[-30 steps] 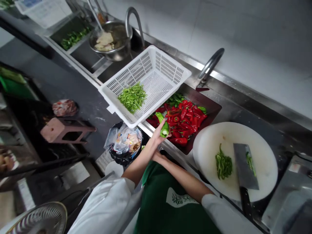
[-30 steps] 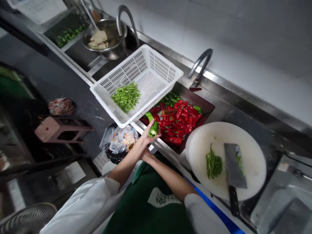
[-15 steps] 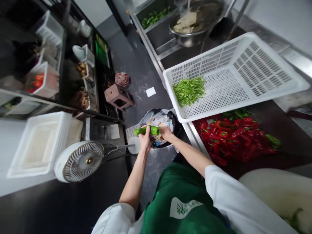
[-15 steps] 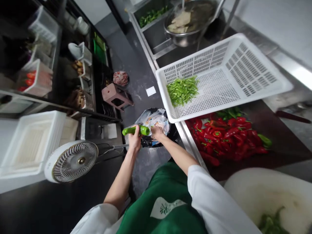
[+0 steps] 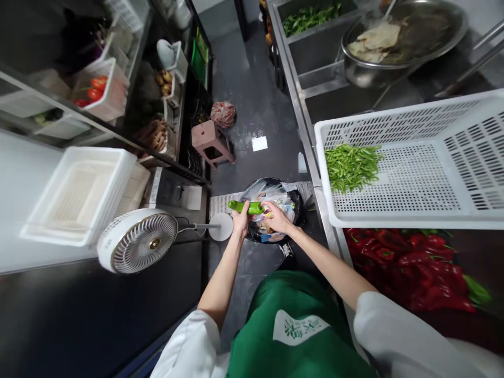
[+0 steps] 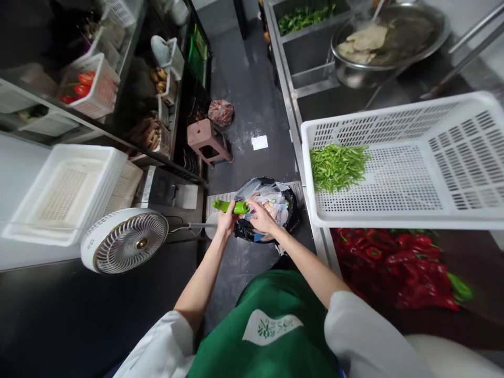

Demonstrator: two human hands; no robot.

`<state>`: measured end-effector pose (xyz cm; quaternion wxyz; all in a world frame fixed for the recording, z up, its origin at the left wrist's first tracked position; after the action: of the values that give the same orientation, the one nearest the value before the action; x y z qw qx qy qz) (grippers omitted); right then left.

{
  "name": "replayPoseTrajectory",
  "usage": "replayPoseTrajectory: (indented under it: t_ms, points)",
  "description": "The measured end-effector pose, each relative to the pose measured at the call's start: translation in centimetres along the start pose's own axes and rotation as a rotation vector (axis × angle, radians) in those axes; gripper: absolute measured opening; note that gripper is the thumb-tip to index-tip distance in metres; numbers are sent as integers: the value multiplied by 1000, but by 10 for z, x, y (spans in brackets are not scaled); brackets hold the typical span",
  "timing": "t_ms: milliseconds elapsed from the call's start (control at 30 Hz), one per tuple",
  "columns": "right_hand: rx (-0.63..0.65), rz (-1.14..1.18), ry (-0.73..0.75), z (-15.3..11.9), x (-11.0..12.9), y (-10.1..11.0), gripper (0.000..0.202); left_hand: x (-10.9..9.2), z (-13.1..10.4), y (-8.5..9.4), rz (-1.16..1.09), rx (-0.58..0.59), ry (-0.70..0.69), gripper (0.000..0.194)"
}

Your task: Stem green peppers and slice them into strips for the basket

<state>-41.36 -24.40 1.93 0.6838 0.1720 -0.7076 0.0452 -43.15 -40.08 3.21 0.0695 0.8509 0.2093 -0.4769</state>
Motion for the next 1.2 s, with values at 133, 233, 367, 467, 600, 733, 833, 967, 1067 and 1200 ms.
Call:
replayPoseTrajectory:
  t_ms: [133, 233, 367, 467, 600, 733, 833, 967, 1067, 1200]
  points:
    - [74, 31, -47, 13, 7, -2, 64, -5, 5, -7, 29, 86, 18, 38]
    - [113, 77, -198, 22, 10, 3, 32, -5, 5, -18, 83, 157, 6, 35]
    - [205, 375, -379, 30, 13, 3, 23, -7, 10, -30, 50, 214, -12, 35]
    - [146, 477, -421, 34, 11, -1, 28, -12, 18, -33, 65, 280, -40, 38]
    - [48, 509, -419, 38, 3, -17, 27, -13, 30, -32, 104, 251, -91, 41]
    - [-37, 401, -374, 35, -5, -26, 26, -5, 44, -30, 137, 157, -116, 42]
    - [-150, 140, -338, 29, -12, -17, 27, -9, 59, -15, 211, -30, -147, 41]
    - [-106, -131, -353, 25, -22, -2, 35, -32, 78, 9, 321, -121, -274, 42]
    - [-11, -410, -371, 30, -25, 4, 39, -47, 81, 14, 477, -31, -486, 43]
    - [13, -620, -384, 32, -22, 10, 34, -42, 85, 11, 759, 55, -690, 33]
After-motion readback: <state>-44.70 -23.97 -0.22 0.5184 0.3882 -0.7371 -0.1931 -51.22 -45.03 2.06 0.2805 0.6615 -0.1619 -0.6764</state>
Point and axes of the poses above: each hand's wrist, its own z-axis towards the middle knuckle, its own y-axis out of the back of the hand, x = y × z, the point moved 4 cm from there along z, towards the middle knuckle, and after that the axes turned 2 degrees about -y, right-handed, at the moved point
